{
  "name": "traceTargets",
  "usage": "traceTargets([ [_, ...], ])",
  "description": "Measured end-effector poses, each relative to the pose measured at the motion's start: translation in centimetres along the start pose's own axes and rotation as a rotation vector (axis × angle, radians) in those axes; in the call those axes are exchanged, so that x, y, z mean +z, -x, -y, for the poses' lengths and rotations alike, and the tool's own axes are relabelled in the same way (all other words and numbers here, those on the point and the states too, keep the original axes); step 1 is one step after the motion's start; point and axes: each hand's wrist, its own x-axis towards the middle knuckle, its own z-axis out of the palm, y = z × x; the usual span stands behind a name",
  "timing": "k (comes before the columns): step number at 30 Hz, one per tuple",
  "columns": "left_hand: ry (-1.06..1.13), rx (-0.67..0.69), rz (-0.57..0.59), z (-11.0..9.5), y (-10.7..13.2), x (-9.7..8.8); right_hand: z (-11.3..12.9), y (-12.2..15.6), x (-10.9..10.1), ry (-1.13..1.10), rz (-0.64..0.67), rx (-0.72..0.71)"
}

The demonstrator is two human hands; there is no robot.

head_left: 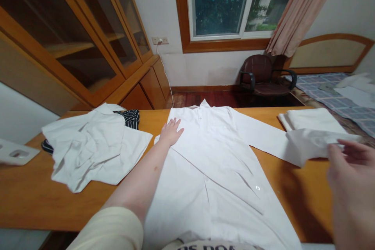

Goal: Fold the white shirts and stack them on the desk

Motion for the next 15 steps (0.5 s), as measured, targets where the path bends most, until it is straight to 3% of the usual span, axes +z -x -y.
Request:
traceTargets([
  [1, 0.003, -0.001, 0.001, 0.0, 0.0, 0.0, 2.2, 0.8, 0.7, -0.023, -0.005, 0.020],
  [3, 0.008, -0.003, 0.001, 0.1, -0.1, 0.1, 6.2, 2.6, 2.1, -0.016, 0.146, -0.067],
  [7, 0.021, 0.002, -0.006, 0.2, -0.1, 0.2, 11.3, 6.6, 5.1, -0.094, 0.484, -0.467],
  [11, 0.029, 0.012, -0.021, 0.1, 0.1, 0.2, 12.8, 11.8, 8.8, -0.149, 0.878, -0.709],
  [15, 0.031, 0.010, -0.036, 0.0, 0.1, 0.0, 11.7, 16.4, 11.4, 0.000, 1.171, -0.804],
])
